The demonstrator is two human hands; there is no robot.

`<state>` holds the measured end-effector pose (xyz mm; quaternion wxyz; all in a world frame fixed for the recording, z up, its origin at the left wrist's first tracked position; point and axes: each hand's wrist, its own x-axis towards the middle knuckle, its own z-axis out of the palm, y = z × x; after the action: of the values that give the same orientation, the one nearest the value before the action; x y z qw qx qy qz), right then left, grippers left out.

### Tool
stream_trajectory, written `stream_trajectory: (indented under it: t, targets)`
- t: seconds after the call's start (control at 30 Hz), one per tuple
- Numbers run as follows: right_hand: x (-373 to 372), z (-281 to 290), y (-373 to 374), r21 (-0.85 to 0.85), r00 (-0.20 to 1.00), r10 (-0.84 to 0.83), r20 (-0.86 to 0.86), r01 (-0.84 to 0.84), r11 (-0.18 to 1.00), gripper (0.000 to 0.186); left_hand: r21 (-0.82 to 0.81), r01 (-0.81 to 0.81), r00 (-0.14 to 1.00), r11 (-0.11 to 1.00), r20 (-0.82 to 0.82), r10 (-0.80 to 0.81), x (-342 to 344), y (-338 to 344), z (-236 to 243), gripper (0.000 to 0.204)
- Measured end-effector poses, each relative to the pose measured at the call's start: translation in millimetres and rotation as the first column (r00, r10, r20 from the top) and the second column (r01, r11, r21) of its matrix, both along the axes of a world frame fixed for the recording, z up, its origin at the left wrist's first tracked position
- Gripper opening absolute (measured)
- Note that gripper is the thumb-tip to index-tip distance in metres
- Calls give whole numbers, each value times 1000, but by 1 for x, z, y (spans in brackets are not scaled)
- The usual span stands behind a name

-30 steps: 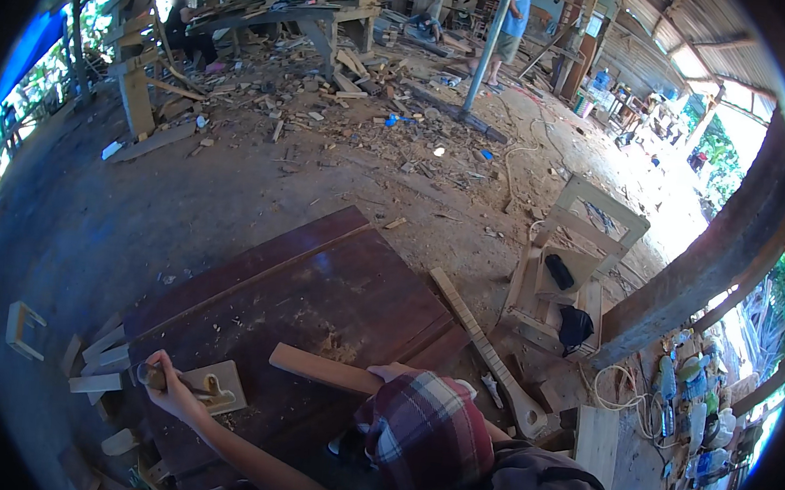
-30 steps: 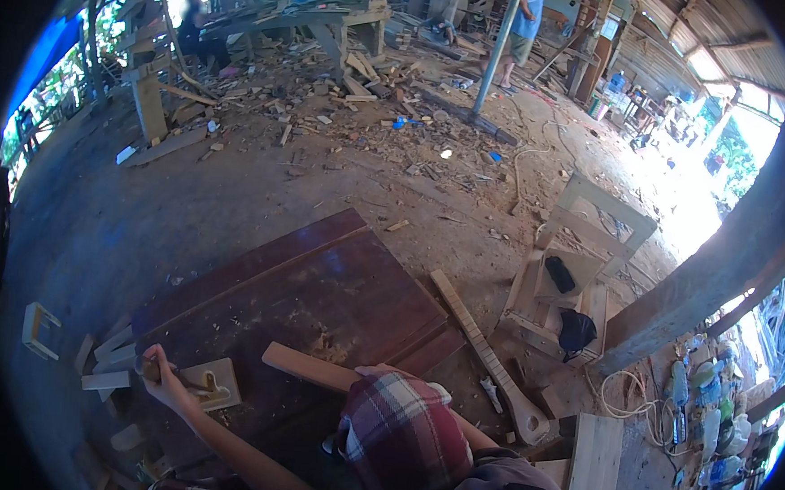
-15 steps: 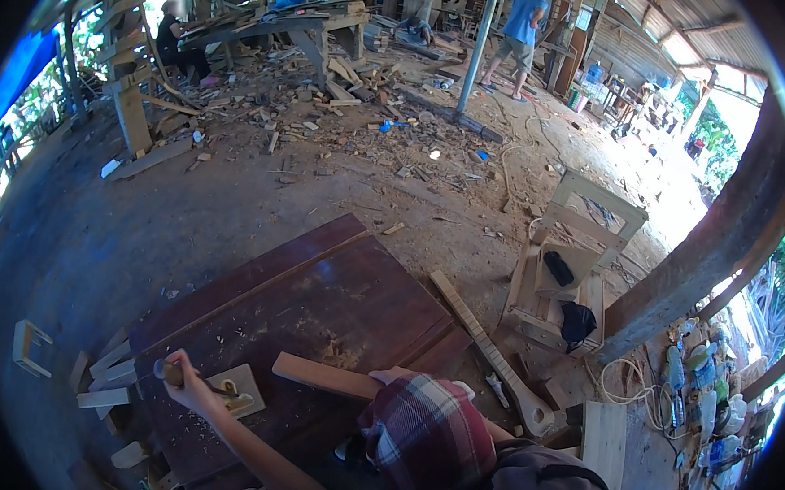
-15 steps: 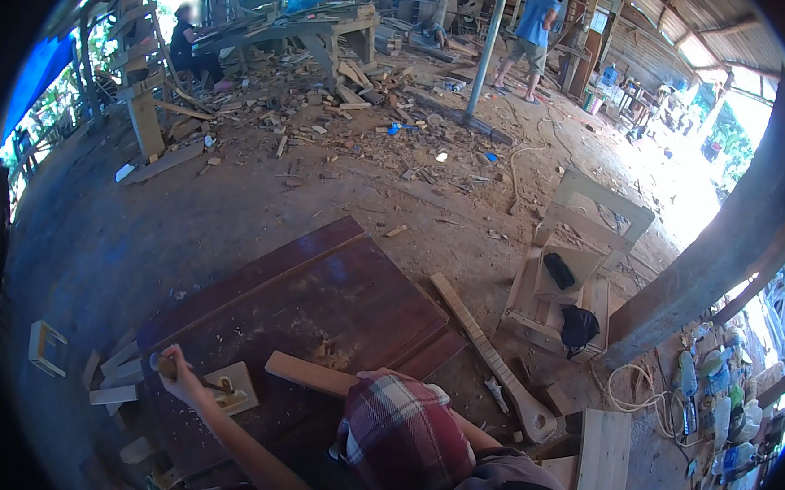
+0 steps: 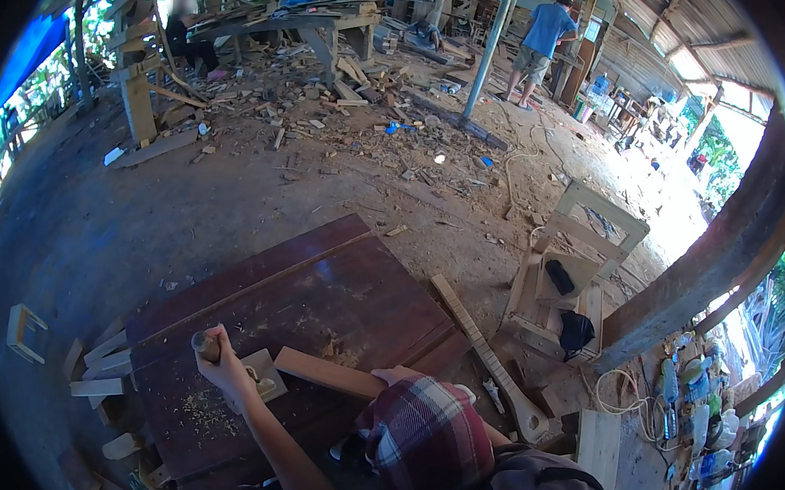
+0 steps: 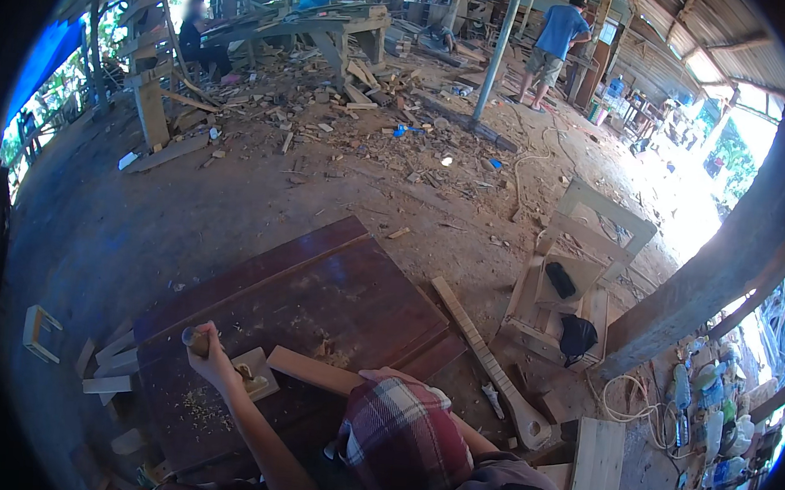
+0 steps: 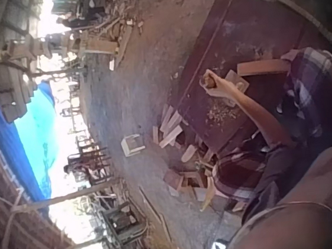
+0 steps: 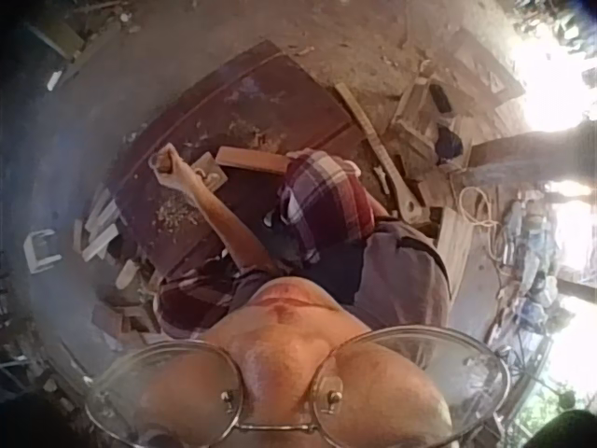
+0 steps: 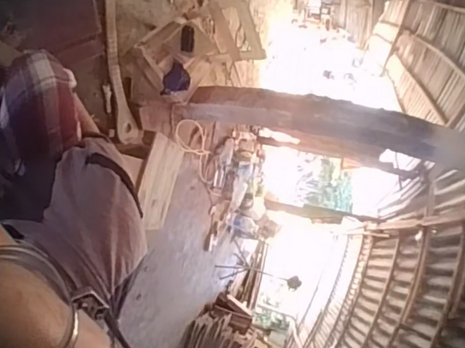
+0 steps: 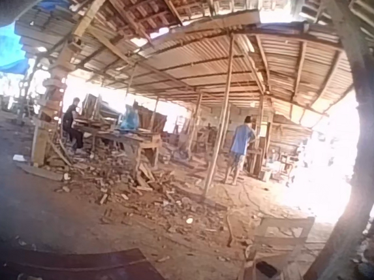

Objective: Chisel a recessed shape into a small wooden block using a chisel and mallet.

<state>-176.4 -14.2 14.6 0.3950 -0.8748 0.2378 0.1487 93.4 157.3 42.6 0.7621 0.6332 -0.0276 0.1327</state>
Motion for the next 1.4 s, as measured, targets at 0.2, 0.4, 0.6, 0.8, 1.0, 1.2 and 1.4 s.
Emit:
stream_trajectory:
  t: [0.2, 0.4, 0.6, 0.8, 1.0, 1.2, 1.4]
  targets:
    - [-17, 0, -12, -66, 996, -61, 68, 66, 996, 54, -334, 5, 969, 943, -232, -88, -29, -23, 3, 9]
    - [-26, 7, -5, -119, 991, -108, 80, 117, 986, 50, -241, 149, 967, 959, -167, -192, -48, -33, 14, 9]
    - [-7, 58, 6, -84, 994, -34, -101, 25, 996, 45, -255, 9, 994, 967, -106, -38, -17, 19, 16, 8]
    - [-25, -21, -15, -101, 993, -115, 23, 117, 988, 63, -200, -55, 997, 978, -61, 43, 0, 46, 15, 7]
    - [-6, 5, -14, -33, 989, -79, -129, 75, 997, 71, -125, -12, 999, 992, -40, 7, -6, 36, 14, 6]
    - [-6, 1, -11, -25, 991, -68, -116, 65, 998, 72, 20, 8, 1000, 1000, 1, -8, -10, 22, 16, 3]
    - [-8, 1, -9, -15, 992, -58, -113, 57, 998, 73, 45, -14, 995, 999, 97, 10, -11, 9, 11, 2]
